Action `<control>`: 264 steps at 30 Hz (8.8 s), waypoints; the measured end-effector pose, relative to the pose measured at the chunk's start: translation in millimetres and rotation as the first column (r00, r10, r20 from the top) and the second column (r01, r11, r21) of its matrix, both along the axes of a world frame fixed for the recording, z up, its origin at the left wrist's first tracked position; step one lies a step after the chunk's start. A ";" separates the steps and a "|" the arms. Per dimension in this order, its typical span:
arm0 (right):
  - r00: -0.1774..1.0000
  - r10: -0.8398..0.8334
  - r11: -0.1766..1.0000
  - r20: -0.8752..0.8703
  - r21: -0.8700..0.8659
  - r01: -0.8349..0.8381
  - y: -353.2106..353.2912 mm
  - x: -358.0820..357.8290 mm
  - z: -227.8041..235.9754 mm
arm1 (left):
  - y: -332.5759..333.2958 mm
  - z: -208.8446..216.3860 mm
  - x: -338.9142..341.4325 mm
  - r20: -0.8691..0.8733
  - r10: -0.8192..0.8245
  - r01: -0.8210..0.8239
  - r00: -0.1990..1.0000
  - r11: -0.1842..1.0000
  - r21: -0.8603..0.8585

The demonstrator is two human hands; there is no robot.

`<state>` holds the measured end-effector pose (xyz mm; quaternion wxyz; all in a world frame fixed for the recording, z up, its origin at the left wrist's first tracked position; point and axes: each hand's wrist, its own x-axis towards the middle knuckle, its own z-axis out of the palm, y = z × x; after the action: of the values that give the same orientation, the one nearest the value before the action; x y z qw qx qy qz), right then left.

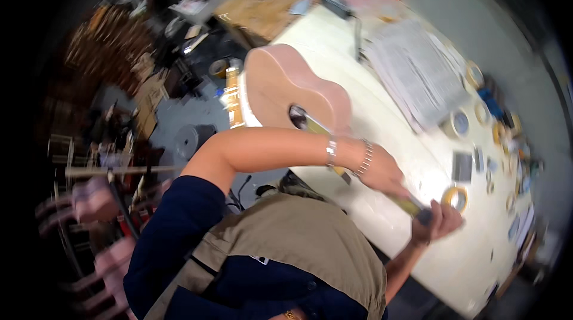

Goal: The person assembles guitar bodies by applying masking tape to the soundhole and edges, wiping surfaces with a cloth, and placing finished units on a rack. The person handles guitar bodies, masking tape, and a cloth repeatedly throughout the clip.

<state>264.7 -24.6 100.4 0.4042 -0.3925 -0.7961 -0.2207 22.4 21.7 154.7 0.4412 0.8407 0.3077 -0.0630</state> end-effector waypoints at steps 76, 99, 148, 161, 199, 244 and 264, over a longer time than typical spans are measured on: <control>0.493 0.777 0.209 -0.391 -0.579 -0.788 -121.3 -301.1 -15.5 | -549.4 139.6 -334.0 0.674 0.681 0.170 -0.286 -0.657 0.735; 0.920 -0.304 0.685 -0.247 -0.728 0.030 -12.9 -55.2 -126.5 | 78.9 -128.5 -19.8 0.049 0.132 -0.139 0.990 0.851 0.507; 0.963 -0.204 0.655 -0.175 -0.756 0.001 -5.0 -51.6 -114.7 | 258.5 -24.4 -43.3 0.577 0.810 -0.135 -0.107 0.563 -0.815; 0.997 0.070 0.997 -0.043 0.012 -0.070 23.4 -67.3 -5.9 | -59.0 -46.5 -44.9 0.224 0.799 -0.071 0.558 0.315 -0.946; 0.979 -0.174 0.566 -0.105 -0.824 0.012 49.7 -134.2 -108.2 | 55.9 -157.7 -169.6 -0.259 0.608 -0.277 0.751 0.645 0.712; 0.976 -0.172 0.665 -0.133 -0.747 0.015 47.9 -133.0 -115.5 | 17.2 -132.0 -177.2 -0.195 0.438 -0.351 0.878 0.864 0.362; 0.975 -0.189 0.641 -0.119 -0.767 0.030 46.1 -133.8 -112.6 | 56.7 -112.0 -172.6 -0.429 0.112 0.355 0.897 0.396 0.847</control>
<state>130.9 21.5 -12.2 0.2613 -0.5923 -0.7478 0.1474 -150.2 78.4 42.7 -0.1720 0.9287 0.3140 -0.0970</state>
